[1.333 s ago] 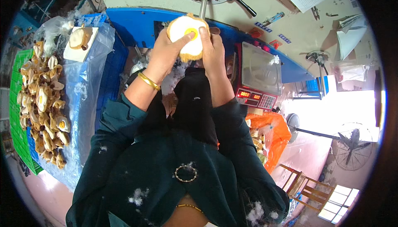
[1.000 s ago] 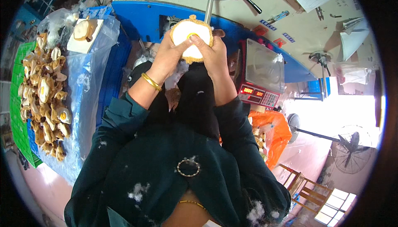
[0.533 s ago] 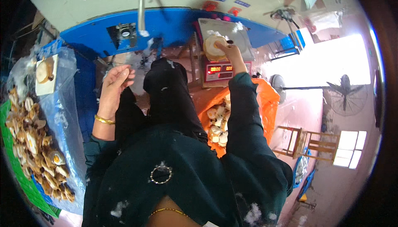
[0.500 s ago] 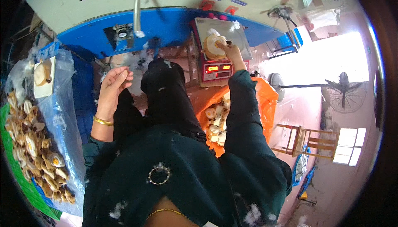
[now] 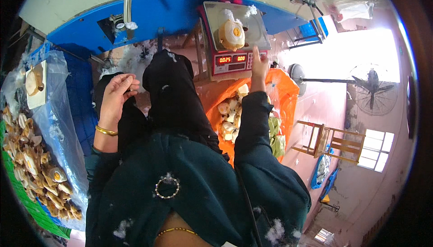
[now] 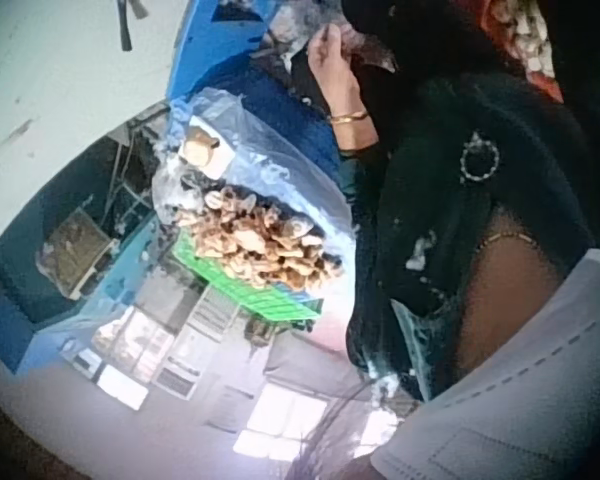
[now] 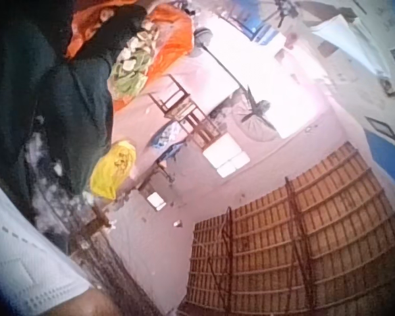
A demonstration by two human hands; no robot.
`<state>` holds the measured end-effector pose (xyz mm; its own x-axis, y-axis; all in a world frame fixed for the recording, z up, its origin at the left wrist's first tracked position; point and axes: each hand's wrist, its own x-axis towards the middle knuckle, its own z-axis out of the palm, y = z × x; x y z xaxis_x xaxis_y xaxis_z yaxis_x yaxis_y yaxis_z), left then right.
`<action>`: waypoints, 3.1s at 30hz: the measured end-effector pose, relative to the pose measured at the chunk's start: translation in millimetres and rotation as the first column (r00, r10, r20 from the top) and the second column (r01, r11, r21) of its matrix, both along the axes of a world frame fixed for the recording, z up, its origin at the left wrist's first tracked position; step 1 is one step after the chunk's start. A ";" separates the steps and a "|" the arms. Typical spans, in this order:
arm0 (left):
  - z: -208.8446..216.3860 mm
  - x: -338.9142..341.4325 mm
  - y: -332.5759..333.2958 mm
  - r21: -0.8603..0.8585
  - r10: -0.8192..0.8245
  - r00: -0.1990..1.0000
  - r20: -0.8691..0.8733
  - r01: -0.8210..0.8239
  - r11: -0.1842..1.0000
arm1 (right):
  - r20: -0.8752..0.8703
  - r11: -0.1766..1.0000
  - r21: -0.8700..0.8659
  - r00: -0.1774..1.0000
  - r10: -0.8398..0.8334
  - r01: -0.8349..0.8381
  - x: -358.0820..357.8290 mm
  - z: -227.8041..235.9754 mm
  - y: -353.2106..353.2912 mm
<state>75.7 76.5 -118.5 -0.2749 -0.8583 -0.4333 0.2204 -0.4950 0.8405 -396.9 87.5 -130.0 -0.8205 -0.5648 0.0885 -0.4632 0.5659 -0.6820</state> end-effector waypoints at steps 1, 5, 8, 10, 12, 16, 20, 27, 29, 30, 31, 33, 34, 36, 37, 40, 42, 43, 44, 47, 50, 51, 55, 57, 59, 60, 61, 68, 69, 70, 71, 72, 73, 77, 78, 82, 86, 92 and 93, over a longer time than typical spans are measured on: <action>1.8 -3.0 -1.4 -0.007 -0.001 1.000 0.002 0.001 1.000 | -0.057 0.999 0.037 0.998 0.002 0.000 -5.3 5.7 -12.0; 2.6 -15.7 -0.1 -0.033 -0.043 0.999 -0.011 0.043 0.999 | -0.244 0.910 0.414 0.962 0.126 -0.014 -0.5 10.0 -68.0; 10.3 -21.9 4.7 -0.011 -0.083 0.996 0.024 0.083 0.996 | -0.127 0.865 0.416 0.924 0.361 -0.280 26.2 10.6 -89.4; 10.6 -20.5 6.8 -0.027 -0.085 0.996 0.038 0.086 0.996 | -0.057 0.872 0.268 0.896 0.440 -0.411 53.4 7.5 -95.0; 14.0 -24.2 6.1 -0.035 -0.011 0.999 0.039 0.012 0.999 | 0.063 0.786 0.020 0.785 0.616 -0.618 90.6 4.3 -89.3; 21.1 -33.8 -4.6 -0.352 0.066 0.987 0.147 -0.011 0.936 | 0.034 0.257 -0.145 0.255 0.966 -0.955 192.3 65.0 -45.9; 39.1 -53.3 -8.7 -0.290 0.020 0.998 -0.056 -0.035 0.956 | -0.063 0.129 -0.020 0.130 0.989 -0.991 232.6 82.5 -30.1; 7.6 12.9 -18.1 -0.591 0.297 0.739 0.605 0.167 0.789 | 0.234 0.412 0.009 0.402 0.885 -0.911 153.8 55.9 -4.0; 4.6 50.5 -8.0 -0.456 0.307 0.464 0.831 0.254 0.853 | 0.332 0.552 -0.098 0.495 0.803 -0.828 89.6 31.8 16.4; 0.7 72.7 4.6 -0.478 0.382 0.400 0.833 0.174 0.861 | 0.238 0.517 0.051 0.513 0.825 -0.854 57.8 21.9 24.7; -2.8 100.7 13.8 -0.503 0.436 0.340 0.833 0.140 0.853 | 0.154 0.465 0.228 0.503 0.850 -0.855 20.8 12.6 32.9; 7.3 152.2 34.6 -0.563 0.562 0.064 0.825 -0.006 0.827 | 0.112 0.406 0.508 0.526 0.843 -0.759 -46.7 -1.1 65.8; -3.7 186.0 51.8 -0.643 0.632 -0.164 0.757 -0.020 0.765 | 0.133 0.359 0.607 0.536 0.833 -0.709 -71.3 -2.4 81.1; -1.7 246.0 82.7 -0.645 0.516 -0.461 0.722 -0.178 0.743 | 0.149 0.295 0.714 0.549 0.822 -0.635 -104.0 -1.1 108.9; 4.0 270.9 96.6 -0.644 0.417 -0.607 0.677 -0.214 0.735 | 0.155 0.269 0.720 0.527 0.836 -0.640 -108.8 -2.9 113.2; -1.2 324.4 121.4 -0.449 0.131 -0.755 0.642 -0.232 0.863 | 0.162 0.270 0.592 0.441 0.883 -0.759 -96.6 -9.1 100.8; -6.2 349.3 136.4 -0.343 0.136 -0.786 0.603 -0.102 0.934 | 0.254 0.329 0.489 0.493 0.832 -0.808 -14.8 16.4 58.8; -5.2 359.7 141.6 -0.289 0.091 -0.741 0.666 -0.143 0.947 | 0.247 0.336 0.486 0.496 0.833 -0.807 2.7 12.8 39.4; -3.2 366.6 138.5 -0.282 0.101 -0.720 0.687 -0.136 0.950 | 0.233 0.355 0.488 0.511 0.827 -0.797 15.0 12.8 28.9; 3.9 373.7 120.1 -0.508 0.339 -0.682 0.648 -0.056 0.859 | 0.229 0.388 0.366 0.486 0.844 -0.846 61.2 30.5 8.5; 8.0 367.8 111.8 -0.763 0.661 -0.413 0.626 -0.149 0.630 | 0.248 0.294 0.221 0.345 0.905 -0.930 123.6 51.3 -13.3; 16.6 346.9 93.9 -0.777 0.799 -0.125 0.588 -0.363 0.515 | 0.274 0.284 0.124 0.308 0.911 -0.951 139.6 53.3 -17.8; 26.6 272.5 53.5 -0.481 0.774 0.592 0.225 -0.623 0.617 | 0.237 0.119 -0.139 0.084 0.968 -0.983 256.8 64.6 -39.1; 31.0 205.8 32.1 -0.368 0.676 0.729 0.104 -0.604 0.707 | 0.290 0.067 -0.167 0.016 0.957 -0.984 312.3 91.9 -40.9; 25.8 168.6 22.1 -0.323 0.455 0.886 -0.086 -0.457 0.829 | 0.131 -0.023 -0.384 -0.079 0.988 -0.923 348.1 96.1 -42.6; 36.3 145.1 19.4 -0.245 0.382 0.913 -0.141 -0.406 0.880 | 0.099 0.004 -0.380 -0.037 0.994 -0.925 357.8 98.3 -45.1; 31.4 125.2 15.8 -0.268 0.364 0.913 -0.183 -0.403 0.875 | 0.101 0.086 -0.376 0.051 0.994 -0.922 365.1 97.0 -44.5; 29.0 63.3 12.1 -0.203 0.180 0.879 -0.442 -0.294 0.934 | 0.278 0.349 -0.367 0.256 0.926 -0.862 333.8 79.0 -47.2; 26.5 61.9 13.6 -0.214 0.145 0.883 -0.446 -0.263 0.941 | 0.309 0.397 -0.320 0.301 0.902 -0.860 328.9 83.1 -45.6; 25.5 59.9 15.1 -0.206 0.132 0.870 -0.475 -0.256 0.945 | 0.270 0.370 -0.367 0.283 0.920 -0.854 325.2 82.2 -44.0; 26.1 57.6 16.3 -0.198 0.120 0.856 -0.503 -0.249 0.948 | 0.229 0.340 -0.411 0.265 0.937 -0.846 322.1 80.4 -42.7; 27.8 56.2 16.9 -0.190 0.107 0.842 -0.529 -0.241 0.952 | 0.188 0.307 -0.454 0.247 0.951 -0.836 320.3 79.3 -40.9; 30.7 54.9 16.3 -0.161 0.093 0.795 -0.600 -0.233 0.959 | 0.141 0.252 -0.503 0.210 0.968 -0.827 319.1 81.1 -39.1; 24.5 41.0 11.7 -0.157 0.080 0.871 -0.485 -0.176 0.972 | -0.025 0.165 -0.511 0.206 0.978 -0.844 317.1 83.8 -35.8; 25.5 35.0 10.8 -0.270 0.065 0.908 -0.414 -0.191 0.944 | -0.064 0.145 -0.507 0.205 0.977 -0.850 316.6 81.8 -36.0; 49.7 10.3 9.2 -0.513 0.107 0.961 -0.254 -0.228 0.828 | -0.084 0.109 -0.501 0.173 0.981 -0.859 309.5 78.3 -34.2; 45.9 12.9 9.3 -0.613 0.102 0.990 -0.101 -0.142 0.777 | -0.050 0.096 -0.482 0.137 0.989 -0.871 298.5 88.0 -29.3; 37.4 6.3 -8.2 -0.635 0.072 0.996 -0.045 -0.084 0.768 | -0.063 0.177 -0.519 0.244 0.968 -0.836 286.9 84.9 -28.4; 40.6 2.9 -14.0 -0.590 0.064 0.994 -0.084 -0.102 0.801 | -0.046 0.222 -0.521 0.286 0.957 -0.824 286.2 89.9 -30.8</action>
